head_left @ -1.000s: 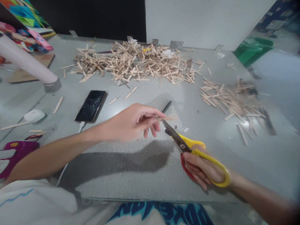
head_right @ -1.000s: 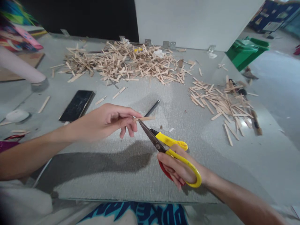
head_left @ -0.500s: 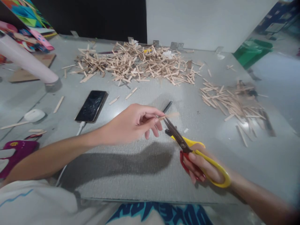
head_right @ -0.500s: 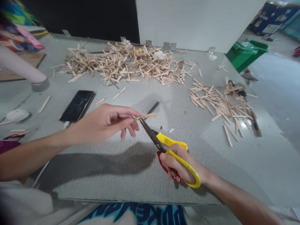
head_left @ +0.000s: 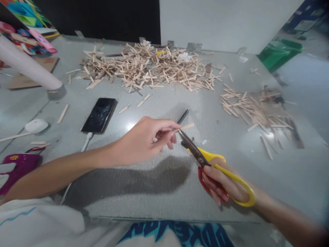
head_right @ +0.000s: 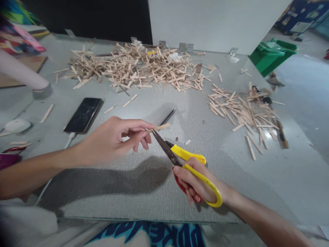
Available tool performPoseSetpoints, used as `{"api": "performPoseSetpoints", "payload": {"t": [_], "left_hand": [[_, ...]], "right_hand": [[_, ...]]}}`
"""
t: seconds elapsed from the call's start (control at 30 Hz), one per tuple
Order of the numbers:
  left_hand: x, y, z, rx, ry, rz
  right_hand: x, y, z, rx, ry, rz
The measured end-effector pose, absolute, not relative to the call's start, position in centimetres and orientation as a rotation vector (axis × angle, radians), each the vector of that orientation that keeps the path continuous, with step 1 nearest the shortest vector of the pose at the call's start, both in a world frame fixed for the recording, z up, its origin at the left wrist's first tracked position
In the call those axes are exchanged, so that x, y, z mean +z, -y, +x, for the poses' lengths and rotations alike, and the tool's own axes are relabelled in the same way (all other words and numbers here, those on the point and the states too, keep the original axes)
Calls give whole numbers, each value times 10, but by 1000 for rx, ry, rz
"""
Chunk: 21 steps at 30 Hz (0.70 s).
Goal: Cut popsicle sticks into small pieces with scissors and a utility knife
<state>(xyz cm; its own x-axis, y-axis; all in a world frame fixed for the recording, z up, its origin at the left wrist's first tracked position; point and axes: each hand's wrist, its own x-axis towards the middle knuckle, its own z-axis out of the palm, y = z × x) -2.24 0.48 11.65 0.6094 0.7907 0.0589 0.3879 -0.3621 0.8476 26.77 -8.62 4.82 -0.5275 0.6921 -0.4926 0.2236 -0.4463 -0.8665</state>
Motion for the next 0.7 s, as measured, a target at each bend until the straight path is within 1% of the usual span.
{"api": "performPoseSetpoints", "payload": {"t": [0.23,0.37,0.47,0.57,0.7], "left_hand": [[114,-4,-22,586,-916,1988],[115,-4,-20,565,-947,1904],[116,-6,-18,466,-938,1817],[114,-9,-17,408,-902,1755],[108,-12,-18,441,-856,1763]], "right_hand": [[58,91,264,1946,1521,-1599],[58,90,261,1871,1619,-1543],[59,89,261,1827,1664,-1542],[58,89,263,1863,1653,-1568],[51,89,266,2011,1503,-1473]]}}
